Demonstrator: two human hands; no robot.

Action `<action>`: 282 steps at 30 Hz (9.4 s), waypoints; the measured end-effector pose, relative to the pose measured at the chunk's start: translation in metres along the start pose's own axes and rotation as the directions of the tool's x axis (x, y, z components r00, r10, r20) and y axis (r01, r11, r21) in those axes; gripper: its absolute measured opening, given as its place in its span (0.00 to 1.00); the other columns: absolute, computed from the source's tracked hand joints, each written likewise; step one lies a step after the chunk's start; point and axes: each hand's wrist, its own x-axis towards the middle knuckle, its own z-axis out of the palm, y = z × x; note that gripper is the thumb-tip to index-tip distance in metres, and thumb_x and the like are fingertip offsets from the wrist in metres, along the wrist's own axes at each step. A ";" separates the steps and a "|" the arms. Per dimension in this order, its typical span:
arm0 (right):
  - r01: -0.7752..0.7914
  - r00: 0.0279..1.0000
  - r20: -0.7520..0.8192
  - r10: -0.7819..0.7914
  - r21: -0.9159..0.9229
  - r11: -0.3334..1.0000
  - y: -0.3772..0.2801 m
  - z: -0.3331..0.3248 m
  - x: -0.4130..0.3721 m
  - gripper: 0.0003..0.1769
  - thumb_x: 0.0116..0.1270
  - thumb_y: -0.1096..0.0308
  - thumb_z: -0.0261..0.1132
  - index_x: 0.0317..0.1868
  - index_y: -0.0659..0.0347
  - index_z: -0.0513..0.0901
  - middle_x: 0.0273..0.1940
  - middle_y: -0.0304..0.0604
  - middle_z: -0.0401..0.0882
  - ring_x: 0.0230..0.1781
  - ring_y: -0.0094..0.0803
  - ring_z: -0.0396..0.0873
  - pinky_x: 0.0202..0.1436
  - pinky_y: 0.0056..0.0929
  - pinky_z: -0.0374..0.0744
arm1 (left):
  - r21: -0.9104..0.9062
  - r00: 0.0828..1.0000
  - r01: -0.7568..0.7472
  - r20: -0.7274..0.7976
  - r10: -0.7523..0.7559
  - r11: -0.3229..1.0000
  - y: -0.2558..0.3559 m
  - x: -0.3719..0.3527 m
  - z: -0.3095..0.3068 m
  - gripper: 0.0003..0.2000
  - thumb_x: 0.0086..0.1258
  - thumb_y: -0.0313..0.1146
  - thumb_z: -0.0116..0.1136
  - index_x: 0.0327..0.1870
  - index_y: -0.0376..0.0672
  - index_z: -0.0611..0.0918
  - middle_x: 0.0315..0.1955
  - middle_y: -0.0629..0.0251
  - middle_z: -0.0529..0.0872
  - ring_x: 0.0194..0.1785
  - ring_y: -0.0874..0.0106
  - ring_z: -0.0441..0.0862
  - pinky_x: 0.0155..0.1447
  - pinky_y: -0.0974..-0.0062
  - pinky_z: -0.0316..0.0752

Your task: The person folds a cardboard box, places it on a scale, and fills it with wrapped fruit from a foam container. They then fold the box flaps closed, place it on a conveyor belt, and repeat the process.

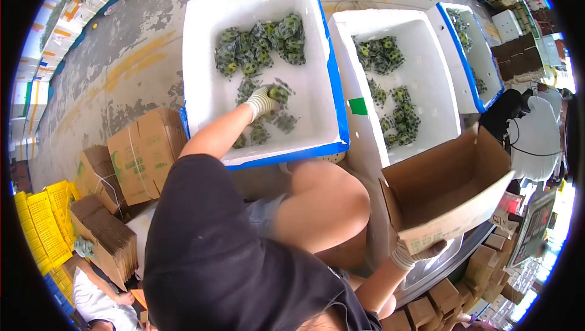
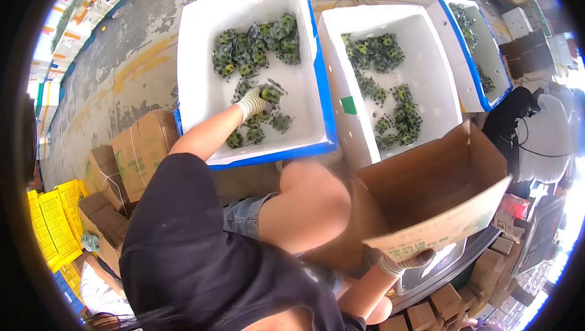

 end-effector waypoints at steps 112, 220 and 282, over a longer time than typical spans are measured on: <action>-0.133 0.990 -0.133 0.050 -0.735 0.665 -0.101 -0.037 -0.109 0.40 0.63 0.34 0.58 0.66 0.54 0.70 0.60 0.46 0.75 0.57 0.40 0.76 0.56 0.43 0.78 | -0.107 -0.227 -0.974 0.444 0.867 -0.200 0.275 -0.356 0.383 0.13 0.61 0.40 0.64 0.32 0.39 0.81 0.47 0.49 0.76 0.59 0.47 0.68 0.65 0.53 0.63; -0.046 0.911 -0.027 -0.412 -0.998 -0.037 -0.269 0.097 -0.102 0.07 0.63 0.76 0.66 0.41 0.60 0.84 0.31 0.30 0.81 0.26 0.14 0.74 0.29 0.16 0.73 | -0.397 0.214 -0.629 0.738 0.640 0.668 0.260 -0.281 0.398 0.34 0.53 0.33 0.65 0.66 0.41 0.72 0.58 0.60 0.76 0.59 0.71 0.73 0.63 0.73 0.70; 0.126 0.992 0.061 0.112 -0.602 -0.788 -0.188 0.064 -0.005 0.10 0.62 0.62 0.64 0.38 0.57 0.85 0.32 0.53 0.83 0.35 0.51 0.82 0.40 0.42 0.80 | -0.390 0.390 -0.443 0.727 0.565 0.807 0.252 -0.280 0.422 0.20 0.62 0.34 0.64 0.55 0.37 0.79 0.41 0.66 0.82 0.43 0.78 0.77 0.50 0.79 0.74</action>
